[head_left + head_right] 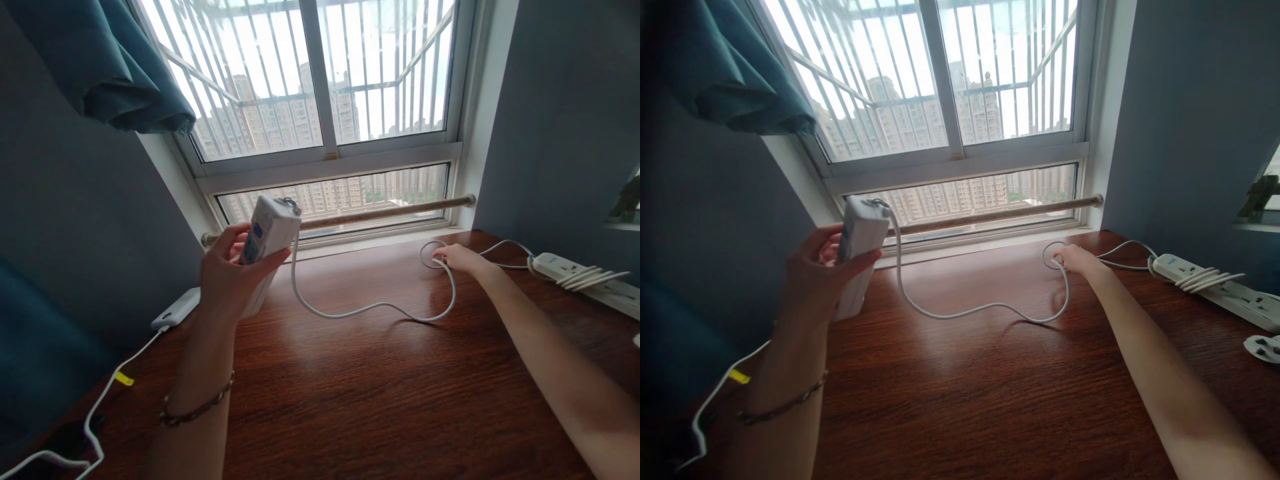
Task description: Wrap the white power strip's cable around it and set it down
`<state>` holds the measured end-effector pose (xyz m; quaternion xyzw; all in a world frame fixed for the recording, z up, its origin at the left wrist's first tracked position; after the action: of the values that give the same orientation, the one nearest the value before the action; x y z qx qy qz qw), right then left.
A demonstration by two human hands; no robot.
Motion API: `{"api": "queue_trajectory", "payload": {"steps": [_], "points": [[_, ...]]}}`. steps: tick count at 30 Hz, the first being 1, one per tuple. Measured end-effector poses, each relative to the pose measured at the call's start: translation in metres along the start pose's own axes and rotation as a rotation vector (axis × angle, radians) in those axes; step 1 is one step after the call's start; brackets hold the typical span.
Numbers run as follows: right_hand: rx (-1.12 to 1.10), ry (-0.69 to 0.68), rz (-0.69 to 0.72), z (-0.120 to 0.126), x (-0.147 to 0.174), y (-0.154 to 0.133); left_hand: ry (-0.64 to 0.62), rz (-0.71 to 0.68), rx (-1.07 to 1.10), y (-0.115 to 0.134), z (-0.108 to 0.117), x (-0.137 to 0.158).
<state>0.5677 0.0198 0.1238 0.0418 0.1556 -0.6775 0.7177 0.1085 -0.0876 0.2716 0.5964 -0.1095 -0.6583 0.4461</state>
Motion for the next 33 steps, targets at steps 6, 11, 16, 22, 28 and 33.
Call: {"api": "queue_trajectory", "payload": {"steps": [6,11,16,22,28,33], "points": [[-0.456,-0.028,0.223,0.045,0.015,-0.111,-0.268,0.064,-0.102,0.004,-0.043,0.011],[-0.961,-0.552,0.387,0.022,0.037,-0.256,-0.271,0.086,-0.014,-0.001,-0.072,-0.013],[-0.854,-0.724,0.461,-0.014,0.034,-0.306,-0.323,0.404,0.508,-0.032,-0.093,-0.034],[-0.347,-0.066,0.236,0.021,0.028,-0.276,-0.355,0.599,0.999,-0.068,-0.109,-0.033],[-0.073,0.079,0.387,0.059,0.043,-0.274,-0.589,0.54,0.868,-0.069,-0.128,-0.023],[0.047,0.158,0.512,0.09,0.053,-0.258,-0.837,0.246,0.452,-0.044,-0.135,-0.009]]}}
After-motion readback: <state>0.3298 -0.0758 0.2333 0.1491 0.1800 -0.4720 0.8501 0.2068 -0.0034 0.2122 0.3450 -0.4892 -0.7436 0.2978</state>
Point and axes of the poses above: each hand's wrist, its own x-axis away from the middle knuckle, its own z-axis out of the back of the hand, y = z × x, the point moved 7 cm from there along -x, towards the middle knuckle, and after that the axes turned 9 degrees about -y, right-handed, at the moved point
